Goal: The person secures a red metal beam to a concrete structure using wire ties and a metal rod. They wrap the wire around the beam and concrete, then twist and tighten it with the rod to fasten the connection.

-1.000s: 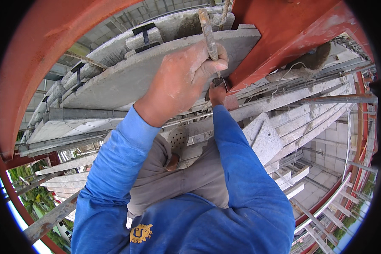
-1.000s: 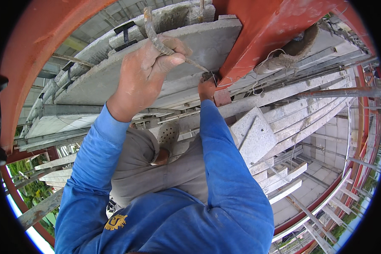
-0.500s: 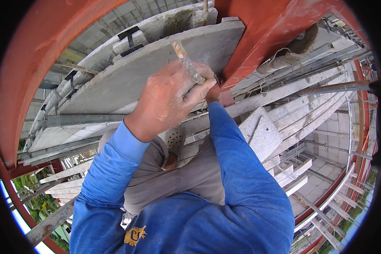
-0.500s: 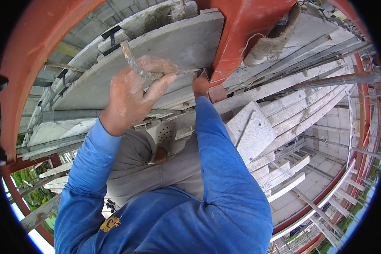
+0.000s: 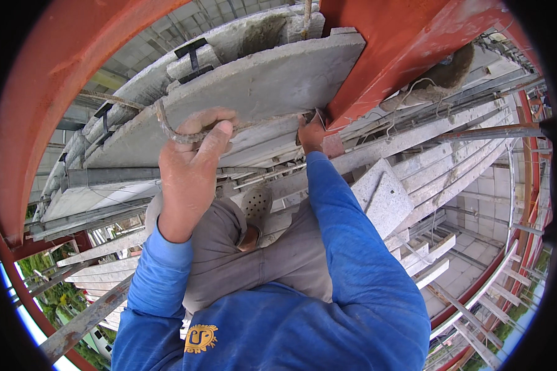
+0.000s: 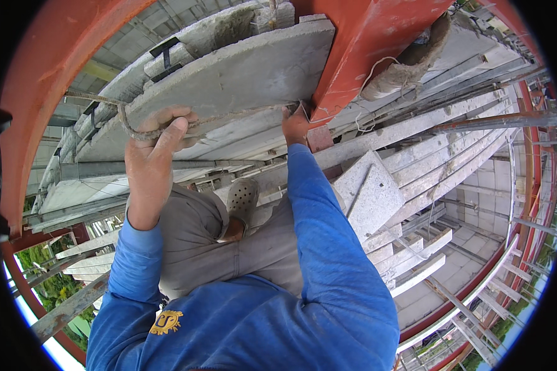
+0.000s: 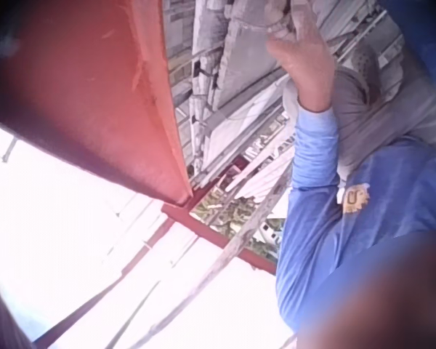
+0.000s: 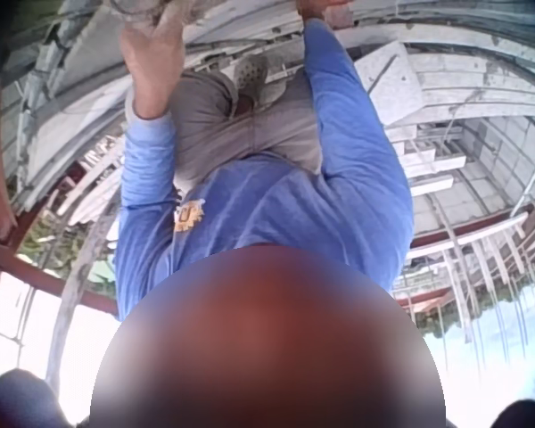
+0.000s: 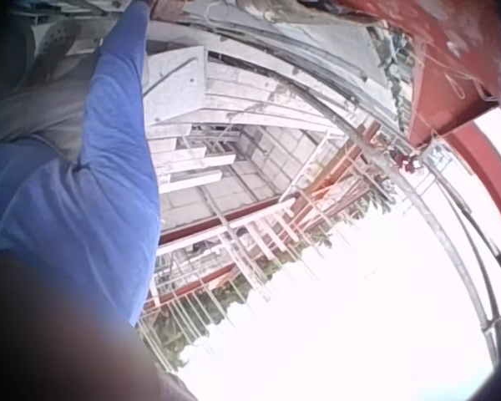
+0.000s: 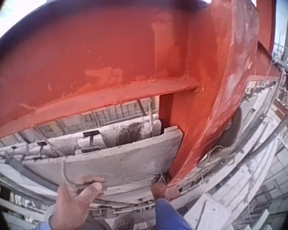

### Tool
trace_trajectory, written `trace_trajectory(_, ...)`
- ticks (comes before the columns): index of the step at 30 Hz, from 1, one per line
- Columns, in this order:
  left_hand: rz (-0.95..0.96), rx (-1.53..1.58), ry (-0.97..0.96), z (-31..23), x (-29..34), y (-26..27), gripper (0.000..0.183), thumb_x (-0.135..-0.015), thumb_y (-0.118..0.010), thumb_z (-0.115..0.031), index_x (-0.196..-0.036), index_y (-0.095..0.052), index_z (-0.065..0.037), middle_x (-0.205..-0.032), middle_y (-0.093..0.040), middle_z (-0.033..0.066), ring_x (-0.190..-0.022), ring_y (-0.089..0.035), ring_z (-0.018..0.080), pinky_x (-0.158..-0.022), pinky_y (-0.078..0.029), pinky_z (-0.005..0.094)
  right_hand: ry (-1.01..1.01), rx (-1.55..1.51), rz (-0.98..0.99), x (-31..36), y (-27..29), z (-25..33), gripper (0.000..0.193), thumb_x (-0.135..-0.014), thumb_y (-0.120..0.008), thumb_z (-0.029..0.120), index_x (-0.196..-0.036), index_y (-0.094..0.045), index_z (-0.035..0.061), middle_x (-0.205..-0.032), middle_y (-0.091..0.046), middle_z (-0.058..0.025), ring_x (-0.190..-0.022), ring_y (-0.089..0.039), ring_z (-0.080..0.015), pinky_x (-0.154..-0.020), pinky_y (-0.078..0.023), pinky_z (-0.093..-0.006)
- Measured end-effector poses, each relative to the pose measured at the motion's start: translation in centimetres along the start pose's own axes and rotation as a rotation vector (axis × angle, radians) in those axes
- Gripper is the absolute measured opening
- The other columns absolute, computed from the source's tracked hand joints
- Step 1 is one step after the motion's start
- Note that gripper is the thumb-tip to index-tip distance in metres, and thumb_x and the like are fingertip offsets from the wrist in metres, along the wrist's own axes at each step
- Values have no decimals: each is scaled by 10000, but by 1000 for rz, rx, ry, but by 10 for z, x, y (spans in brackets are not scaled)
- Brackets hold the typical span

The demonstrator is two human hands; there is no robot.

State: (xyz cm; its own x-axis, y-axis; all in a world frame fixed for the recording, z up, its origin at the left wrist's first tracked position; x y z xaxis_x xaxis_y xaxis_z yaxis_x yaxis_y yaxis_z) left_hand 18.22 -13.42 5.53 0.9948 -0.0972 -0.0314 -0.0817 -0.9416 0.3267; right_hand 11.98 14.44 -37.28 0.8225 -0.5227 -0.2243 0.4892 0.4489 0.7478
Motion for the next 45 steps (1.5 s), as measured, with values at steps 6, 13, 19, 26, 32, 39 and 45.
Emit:
trace_trajectory(6, 1, 340, 172, 13, -6, 10, 209, -1018, -626, -43, -1151, -725, 84, -1182, -732, 179, -1080, -707, 242, -1023, -596, 383, -44, -23, 5, -6, -12, -17, 770, -936, -759, 376, -1491, -454, -61, -1427, -594, -313, -1327, -581, -461, -1127, -466, -476)
trace_trajectory(13, -44, 429, 157, 21, 0, 18, 185, -981, -603, 35, -1125, -692, 109, -1256, -703, 311, -1192, -710, 378, -1080, -587, 490, -81, 29, 28, -4, -8, -9, 729, -896, -789, 311, -1469, -485, -21, -1410, -601, -299, -1313, -588, -452, -1116, -468, -505)
trace_trajectory(19, 27, 323, 90, 17, 4, 12, 156, -965, -611, 77, -1027, -754, 78, -1224, -751, 223, -1166, -720, 273, -1043, -577, 381, -62, 0, 14, -4, 0, -6, 767, -879, -803, 298, -1491, -472, -24, -1440, -587, -293, -1350, -568, -445, -1146, -452, -492)
trace_trajectory(26, 159, 104, -51, 10, 5, 0, 179, -944, -627, 89, -1031, -778, 44, -1230, -769, 198, -1177, -718, 234, -1024, -551, 337, -85, 90, -14, -3, -10, -18, 773, -873, -815, 286, -1481, -484, -57, -1459, -581, -289, -1371, -560, -432, -1164, -444, -467)
trace_trajectory(32, 214, -30, -74, 5, 8, -4, 189, -954, -634, 90, -1019, -792, 9, -1241, -772, 186, -1205, -724, 266, -1016, -552, 358, -169, 9, -56, 3, -11, -20, 759, -866, -811, 255, -1466, -494, -83, -1420, -605, -298, -1341, -578, -440, -1147, -463, -465)
trace_trajectory(39, 279, -180, -136, 9, 4, -19, 177, -1011, -725, -115, -1118, -783, 13, -1156, -795, 151, -1083, -722, 195, -929, -553, 326, -299, -247, -33, 10, -16, -28, 740, -864, -816, 200, -1459, -483, -87, -1382, -615, -317, -1315, -582, -478, -1136, -456, -506)
trace_trajectory(45, 142, -364, -182, -20, -55, -29, 217, -1036, -703, -202, -1101, -764, -3, -1040, -791, 87, -901, -675, 144, -857, -532, 298, -436, -383, -45, 29, 1, -15, 659, -886, -813, 225, -1401, -533, -77, -1275, -662, -321, -1164, -666, -482, -1007, -526, -533)
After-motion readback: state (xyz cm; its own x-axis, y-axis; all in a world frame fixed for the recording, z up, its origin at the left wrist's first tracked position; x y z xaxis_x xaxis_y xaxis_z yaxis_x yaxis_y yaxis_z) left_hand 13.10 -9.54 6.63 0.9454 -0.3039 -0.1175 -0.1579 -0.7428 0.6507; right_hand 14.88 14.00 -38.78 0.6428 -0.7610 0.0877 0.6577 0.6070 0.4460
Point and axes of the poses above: each hand's wrist, its own x-axis away from the middle knuckle, its own y-axis out of the back of the hand, z = x × y, the point moved 10 cm from there along -x, towards the middle knuckle
